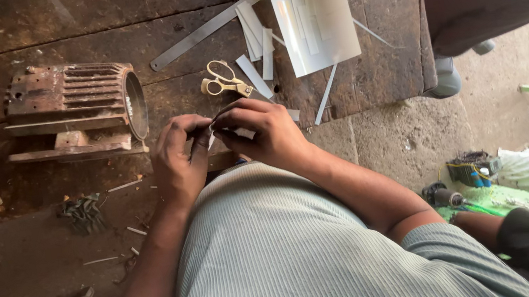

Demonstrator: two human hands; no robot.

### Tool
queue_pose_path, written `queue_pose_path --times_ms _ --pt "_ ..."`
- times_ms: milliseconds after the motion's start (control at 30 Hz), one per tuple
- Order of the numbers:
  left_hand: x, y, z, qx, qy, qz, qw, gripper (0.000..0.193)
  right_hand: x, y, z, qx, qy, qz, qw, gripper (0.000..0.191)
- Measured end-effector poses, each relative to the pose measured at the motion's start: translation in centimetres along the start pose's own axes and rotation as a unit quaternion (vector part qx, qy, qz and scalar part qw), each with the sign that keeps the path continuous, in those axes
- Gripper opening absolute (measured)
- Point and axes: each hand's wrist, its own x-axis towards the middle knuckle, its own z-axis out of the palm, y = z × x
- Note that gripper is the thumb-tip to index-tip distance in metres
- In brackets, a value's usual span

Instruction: The person stands at a workbench with several electric motor housings and cuts white plastic strips with scissors, then inserts the strips into the slots of a motor stator, pressing each strip into place by hand. They work through the strips one at a time, fitting them around the motor housing on the bench.

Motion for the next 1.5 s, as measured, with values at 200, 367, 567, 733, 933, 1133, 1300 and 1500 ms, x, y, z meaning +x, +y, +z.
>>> queue_pose_path --times_ms 200,367,567,733,933,1133,1300,1500 --pt "-1.0 1.4 1.7 0.035 0.052 0.033 0.997 0.018 -0.9 1.1 -0.9 -0.018 -0.009 -0.032 0.999 0.022" --pt "-2.0 2.1 2.6 -0.032 0.033 -0.003 0.999 0.019 -1.7 2.5 -0.8 -0.064 -0.003 -0.066 0.996 0.033" --pt "-2.5 2.7 2.4 -0.14 0.025 -0.086 0.986 0.016 -2.2 2.6 0.3 0.178 0.024 0.021 0.984 0.02" --pt "-3.1 3.5 0.8 -0.086 0.007 -0.134 0.987 0.009 -2.8 1.5 0.2 0.091 0.012 -0.016 0.996 0.018" --pt "-2.8 2.5 0.2 0.004 -0.002 0.042 0.999 0.013 -3.5 0.6 0.2 0.093 0.016 0.004 0.996 0.018" --pt "-2.9 1.0 -1.6 0.038 -0.099 0.0 0.994 0.046 -3.4 0.3 2.6 0.026 0.029 0.042 0.998 0.015" --pt "-3.3 -0.6 -4.1 -0.019 -0.07 -0.098 0.993 0.037 -3.0 0.3 4.5 0.139 0.008 0.149 0.979 0.027" --pt "-4.0 -2.0 -5.1 -0.005 -0.11 0.001 0.994 0.038 -3.6 -0.5 5.8 0.071 0.086 0.158 0.981 0.017"
